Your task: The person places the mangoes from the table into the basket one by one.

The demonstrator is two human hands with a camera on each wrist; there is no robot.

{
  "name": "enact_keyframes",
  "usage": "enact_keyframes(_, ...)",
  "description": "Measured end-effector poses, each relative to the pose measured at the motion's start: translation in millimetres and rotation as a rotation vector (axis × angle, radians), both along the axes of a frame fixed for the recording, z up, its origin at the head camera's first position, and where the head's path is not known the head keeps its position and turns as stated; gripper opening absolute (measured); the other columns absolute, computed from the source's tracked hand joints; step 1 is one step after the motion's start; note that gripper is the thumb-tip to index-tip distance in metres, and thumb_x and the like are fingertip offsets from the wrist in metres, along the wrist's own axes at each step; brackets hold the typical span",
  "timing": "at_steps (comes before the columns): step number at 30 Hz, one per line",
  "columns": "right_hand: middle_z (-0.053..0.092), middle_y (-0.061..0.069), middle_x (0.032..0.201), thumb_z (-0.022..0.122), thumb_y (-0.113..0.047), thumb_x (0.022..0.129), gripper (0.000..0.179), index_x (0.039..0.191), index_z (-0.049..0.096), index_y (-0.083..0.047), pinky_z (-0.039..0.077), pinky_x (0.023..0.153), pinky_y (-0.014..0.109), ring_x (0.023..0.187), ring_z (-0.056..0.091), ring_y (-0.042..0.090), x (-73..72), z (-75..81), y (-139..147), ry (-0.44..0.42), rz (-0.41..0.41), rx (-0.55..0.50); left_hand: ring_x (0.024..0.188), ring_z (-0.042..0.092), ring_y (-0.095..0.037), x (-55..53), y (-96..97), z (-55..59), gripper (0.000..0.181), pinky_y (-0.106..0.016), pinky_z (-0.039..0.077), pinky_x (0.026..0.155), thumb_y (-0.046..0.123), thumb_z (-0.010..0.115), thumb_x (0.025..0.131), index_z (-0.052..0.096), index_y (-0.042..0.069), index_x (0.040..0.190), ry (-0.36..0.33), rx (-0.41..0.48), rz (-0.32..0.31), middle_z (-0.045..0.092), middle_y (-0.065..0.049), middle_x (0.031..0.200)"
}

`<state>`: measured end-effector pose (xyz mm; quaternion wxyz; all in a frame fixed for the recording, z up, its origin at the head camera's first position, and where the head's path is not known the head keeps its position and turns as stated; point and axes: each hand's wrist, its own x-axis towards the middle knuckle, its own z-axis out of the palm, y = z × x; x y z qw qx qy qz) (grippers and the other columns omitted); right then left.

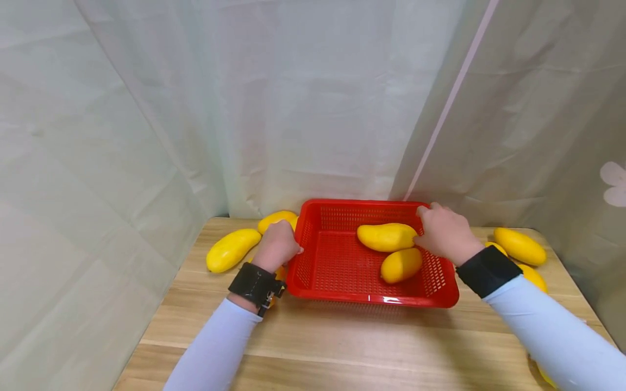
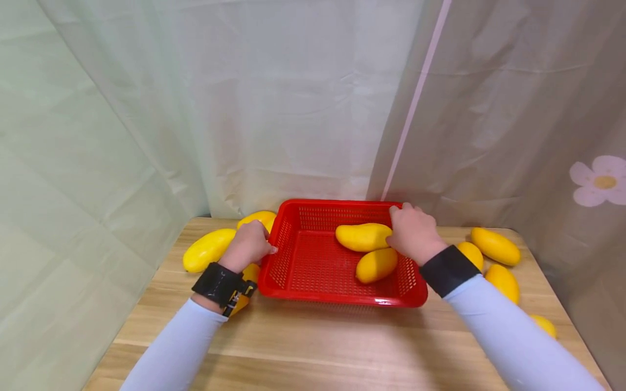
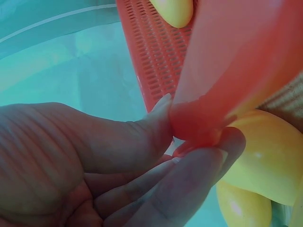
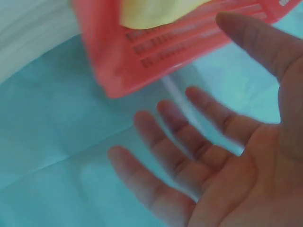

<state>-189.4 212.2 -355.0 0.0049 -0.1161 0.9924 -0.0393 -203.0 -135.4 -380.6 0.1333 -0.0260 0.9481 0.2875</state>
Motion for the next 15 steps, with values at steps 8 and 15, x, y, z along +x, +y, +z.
enact_keyframes(8, 0.048, 0.025, 0.093, 0.073, -0.039, 0.073, 0.062, 0.108, 0.048, 0.006, 0.048, 0.057, 0.052, 0.077, 0.047, 0.038, 3.5, -3.4, 27.3, 0.032, -0.204, -0.078, 0.059, 0.060, -0.027, 0.8, -2.9, -2.6, 0.018, -0.028, 0.047, 0.046, 0.009, 0.072, 0.077, 0.057, 0.003, 0.084, 0.008, -0.009, -0.008, 0.058, -0.009, 0.067)
enact_keyframes(15, 0.041, 0.030, 0.089, 0.069, -0.043, 0.075, 0.066, 0.101, 0.041, 0.011, 0.044, 0.055, 0.052, 0.076, 0.044, 0.044, 1.9, -15.9, 56.7, -0.039, -0.365, -0.070, 0.057, 0.059, -0.025, 0.5, -3.4, -2.8, 0.017, -0.027, 0.047, 0.047, 0.009, 0.072, 0.077, 0.057, 0.003, 0.085, 0.012, -0.003, -0.007, 0.058, -0.009, 0.068)
